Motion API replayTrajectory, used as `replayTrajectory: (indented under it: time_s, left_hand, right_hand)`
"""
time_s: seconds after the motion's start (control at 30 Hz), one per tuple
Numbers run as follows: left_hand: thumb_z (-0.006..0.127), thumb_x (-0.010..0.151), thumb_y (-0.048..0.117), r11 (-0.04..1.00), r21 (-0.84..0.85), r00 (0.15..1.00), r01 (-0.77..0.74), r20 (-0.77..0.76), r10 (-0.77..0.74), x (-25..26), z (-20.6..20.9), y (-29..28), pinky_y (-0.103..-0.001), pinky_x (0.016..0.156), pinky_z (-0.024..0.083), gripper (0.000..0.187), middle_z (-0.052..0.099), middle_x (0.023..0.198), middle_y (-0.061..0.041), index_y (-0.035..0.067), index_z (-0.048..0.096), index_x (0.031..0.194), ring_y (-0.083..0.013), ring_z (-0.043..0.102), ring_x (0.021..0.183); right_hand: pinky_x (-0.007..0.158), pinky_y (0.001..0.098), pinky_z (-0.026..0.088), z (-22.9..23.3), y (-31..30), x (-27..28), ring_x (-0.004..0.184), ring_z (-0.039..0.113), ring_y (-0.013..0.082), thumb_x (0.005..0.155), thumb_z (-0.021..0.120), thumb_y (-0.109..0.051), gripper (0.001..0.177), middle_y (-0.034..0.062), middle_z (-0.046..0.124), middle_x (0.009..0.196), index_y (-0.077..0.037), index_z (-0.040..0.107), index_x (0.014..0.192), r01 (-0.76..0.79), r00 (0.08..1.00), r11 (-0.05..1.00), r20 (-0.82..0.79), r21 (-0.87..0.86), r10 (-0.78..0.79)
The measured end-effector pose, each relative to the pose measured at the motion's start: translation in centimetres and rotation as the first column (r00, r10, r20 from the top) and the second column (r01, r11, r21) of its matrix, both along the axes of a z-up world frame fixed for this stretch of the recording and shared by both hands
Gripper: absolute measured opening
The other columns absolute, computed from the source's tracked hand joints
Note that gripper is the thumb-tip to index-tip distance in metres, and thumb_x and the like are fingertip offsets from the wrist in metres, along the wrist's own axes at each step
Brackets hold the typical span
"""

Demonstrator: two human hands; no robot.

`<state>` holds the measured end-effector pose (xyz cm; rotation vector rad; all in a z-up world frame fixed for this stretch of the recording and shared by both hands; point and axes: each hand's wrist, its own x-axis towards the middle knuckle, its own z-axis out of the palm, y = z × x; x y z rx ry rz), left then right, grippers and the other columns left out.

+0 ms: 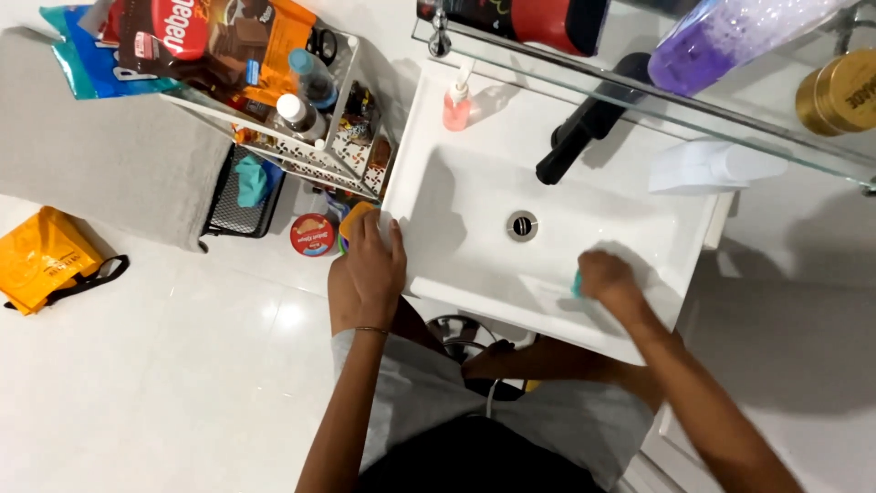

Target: The recorder is cleaning a bathroom sink using a spray bottle and a microfiber cloth.

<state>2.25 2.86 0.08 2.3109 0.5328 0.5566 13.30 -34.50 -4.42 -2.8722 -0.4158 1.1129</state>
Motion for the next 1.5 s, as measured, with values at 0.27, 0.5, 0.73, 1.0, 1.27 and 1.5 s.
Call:
replayTrajectory:
  time_s: [0.27, 0.5, 0.73, 1.0, 1.27, 1.5]
  left_hand:
    - [0.061, 0.103, 0.022, 1.000, -0.001, 1.000, -0.004, -0.028, 0.004, -0.3, 0.3, -0.5, -0.048, 0.091, 0.051, 0.033, 0.063, 0.123, -0.024, -0.003, 0.061, 0.125, -0.0436, 0.060, 0.113]
    - [0.061, 0.103, 0.022, 1.000, 0.007, 1.000, -0.019, -0.013, 0.019, -0.3, 1.1, -0.2, -0.048, 0.090, 0.053, 0.033, 0.063, 0.124, -0.024, -0.001, 0.061, 0.126, -0.0431, 0.060, 0.114]
    - [0.060, 0.103, 0.023, 1.000, 0.018, 0.999, -0.005, -0.032, 0.006, -0.4, 0.8, -0.3, -0.048, 0.088, 0.053, 0.034, 0.062, 0.123, -0.023, -0.001, 0.060, 0.127, -0.0427, 0.061, 0.113]
    - [0.061, 0.102, 0.024, 1.000, 0.019, 0.999, 0.007, -0.054, -0.006, -0.1, 0.4, -0.1, -0.050, 0.093, 0.050, 0.037, 0.062, 0.121, -0.025, -0.002, 0.059, 0.128, -0.0441, 0.059, 0.114]
    - [0.061, 0.102, 0.023, 1.000, -0.007, 0.999, 0.002, -0.042, -0.002, -0.5, 0.2, -0.1, -0.049, 0.094, 0.050, 0.036, 0.062, 0.122, -0.025, -0.002, 0.060, 0.127, -0.0436, 0.059, 0.115]
    - [0.061, 0.101, 0.023, 1.000, 0.011, 0.999, 0.002, -0.038, -0.002, -0.2, -0.2, -0.1, -0.050, 0.094, 0.050, 0.036, 0.062, 0.122, -0.025, -0.002, 0.060, 0.127, -0.0437, 0.059, 0.114]
  right_hand:
    - [0.080, 0.0482, 0.055, -4.8, -3.1, -0.1, 0.093, 0.065, 0.0368, 0.088, 0.062, -0.002, 0.012, 0.0170, 0.066, 0.099, -0.003, 0.070, 0.097, -0.370, 0.669, 0.910, 0.733, 0.186, 0.122]
    - [0.090, 0.0465, 0.053, 1.7, 4.2, -7.4, 0.098, 0.067, 0.0365, 0.095, 0.068, -0.024, 0.025, 0.0207, 0.068, 0.104, -0.001, 0.074, 0.105, 0.085, 0.986, 0.946, 0.112, 0.312, -0.126]
    - [0.083, 0.0415, 0.057, 3.2, 17.5, -7.4, 0.089, 0.073, 0.0330, 0.095, 0.065, -0.010, 0.030, 0.0214, 0.070, 0.123, -0.005, 0.074, 0.123, 0.084, 0.995, 0.680, -0.030, 0.728, -0.091]
    - [0.082, 0.0364, 0.058, -1.8, 11.1, -4.9, 0.089, 0.076, 0.0307, 0.084, 0.068, -0.008, 0.084, 0.0190, 0.077, 0.103, -0.004, 0.025, 0.156, 0.345, 0.902, 0.697, -0.017, 0.628, -0.431]
    - [0.097, 0.0425, 0.053, -12.7, 9.3, -2.5, 0.112, 0.067, 0.0398, 0.075, 0.073, -0.014, 0.086, 0.0274, 0.068, 0.122, 0.000, 0.041, 0.154, 0.286, 0.941, 0.855, 0.040, 0.433, -0.335]
    - [0.100, 0.0467, 0.051, -3.5, 14.3, -5.3, 0.115, 0.065, 0.0417, 0.078, 0.064, 0.002, 0.068, 0.0277, 0.068, 0.121, 0.003, 0.050, 0.145, 0.198, 0.938, 0.887, 0.182, 0.418, -0.295]
